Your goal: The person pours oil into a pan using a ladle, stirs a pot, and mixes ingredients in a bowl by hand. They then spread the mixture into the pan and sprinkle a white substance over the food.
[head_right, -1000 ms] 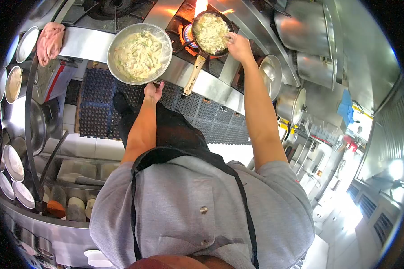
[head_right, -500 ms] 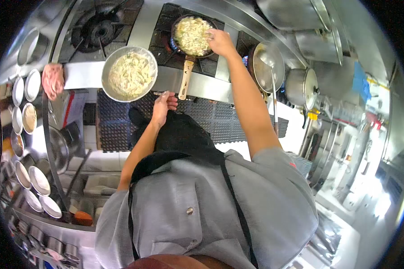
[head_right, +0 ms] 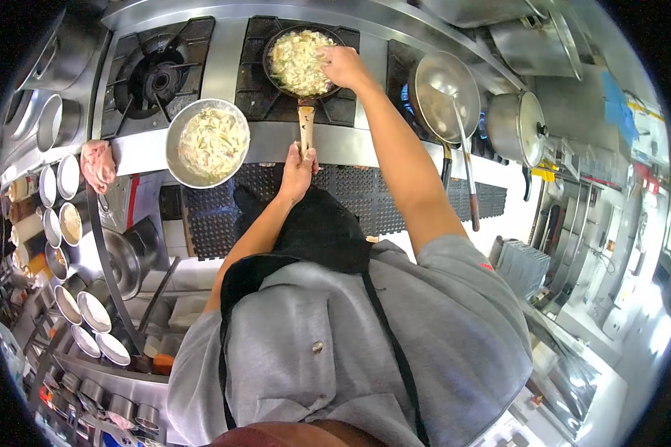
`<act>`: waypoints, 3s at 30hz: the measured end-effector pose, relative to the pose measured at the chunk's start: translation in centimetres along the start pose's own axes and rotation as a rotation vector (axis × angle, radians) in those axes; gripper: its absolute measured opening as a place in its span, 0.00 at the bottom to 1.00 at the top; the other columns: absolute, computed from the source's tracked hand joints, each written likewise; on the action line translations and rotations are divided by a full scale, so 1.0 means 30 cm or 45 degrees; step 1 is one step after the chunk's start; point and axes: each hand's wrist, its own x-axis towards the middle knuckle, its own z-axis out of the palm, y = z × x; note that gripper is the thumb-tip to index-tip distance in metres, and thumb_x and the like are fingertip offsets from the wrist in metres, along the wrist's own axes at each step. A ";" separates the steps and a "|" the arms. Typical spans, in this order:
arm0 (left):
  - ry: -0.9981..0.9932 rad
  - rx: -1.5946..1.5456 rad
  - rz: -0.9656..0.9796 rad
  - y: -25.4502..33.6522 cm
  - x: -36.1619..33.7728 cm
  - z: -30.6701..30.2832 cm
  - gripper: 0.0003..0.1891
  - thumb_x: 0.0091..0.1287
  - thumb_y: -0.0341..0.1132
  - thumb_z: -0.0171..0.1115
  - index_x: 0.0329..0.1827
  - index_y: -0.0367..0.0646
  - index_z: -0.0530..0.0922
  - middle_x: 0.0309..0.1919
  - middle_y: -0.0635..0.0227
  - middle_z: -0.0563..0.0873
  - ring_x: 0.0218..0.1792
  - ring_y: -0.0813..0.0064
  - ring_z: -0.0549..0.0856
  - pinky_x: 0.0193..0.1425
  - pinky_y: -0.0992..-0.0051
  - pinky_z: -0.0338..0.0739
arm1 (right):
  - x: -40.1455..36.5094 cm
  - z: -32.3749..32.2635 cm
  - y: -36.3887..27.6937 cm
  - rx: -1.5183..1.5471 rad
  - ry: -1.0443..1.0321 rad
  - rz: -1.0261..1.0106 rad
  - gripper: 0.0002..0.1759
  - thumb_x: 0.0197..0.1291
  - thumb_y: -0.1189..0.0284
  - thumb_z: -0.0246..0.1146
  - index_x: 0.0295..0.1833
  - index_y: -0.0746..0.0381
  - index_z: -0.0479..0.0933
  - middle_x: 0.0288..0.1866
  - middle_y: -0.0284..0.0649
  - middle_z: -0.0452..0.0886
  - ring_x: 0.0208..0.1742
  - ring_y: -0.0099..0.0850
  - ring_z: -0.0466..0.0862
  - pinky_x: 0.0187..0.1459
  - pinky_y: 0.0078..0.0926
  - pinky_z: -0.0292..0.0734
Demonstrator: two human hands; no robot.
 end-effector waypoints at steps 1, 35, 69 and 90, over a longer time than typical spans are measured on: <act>0.016 0.010 -0.005 0.008 -0.002 0.013 0.06 0.75 0.33 0.50 0.40 0.44 0.63 0.25 0.74 0.70 0.25 0.84 0.71 0.28 0.80 0.69 | 0.005 0.012 0.015 0.042 -0.003 -0.015 0.21 0.53 0.68 0.62 0.55 0.54 0.80 0.48 0.49 0.83 0.49 0.48 0.82 0.54 0.41 0.76; 0.635 -1.242 -0.294 -0.503 0.093 -0.445 0.16 0.73 0.39 0.55 0.48 0.30 0.74 0.42 0.59 0.79 0.43 0.69 0.81 0.51 0.74 0.82 | 0.026 -0.082 -0.094 -0.310 -0.129 0.087 0.19 0.54 0.66 0.65 0.52 0.56 0.82 0.37 0.40 0.86 0.38 0.30 0.84 0.46 0.26 0.76; 0.759 -1.360 -0.178 -0.522 0.107 -0.426 0.11 0.69 0.33 0.61 0.42 0.31 0.75 0.39 0.63 0.79 0.41 0.69 0.82 0.51 0.74 0.85 | 0.005 -0.099 -0.052 -0.113 -0.064 0.102 0.17 0.55 0.67 0.66 0.51 0.58 0.82 0.31 0.35 0.83 0.33 0.23 0.80 0.41 0.23 0.75; 0.737 -1.381 -0.159 -0.528 0.110 -0.427 0.10 0.69 0.32 0.61 0.42 0.33 0.74 0.36 0.63 0.81 0.36 0.69 0.83 0.47 0.72 0.85 | -0.001 -0.087 -0.094 -0.133 -0.044 0.142 0.18 0.55 0.67 0.66 0.53 0.58 0.81 0.38 0.38 0.86 0.40 0.25 0.83 0.48 0.24 0.75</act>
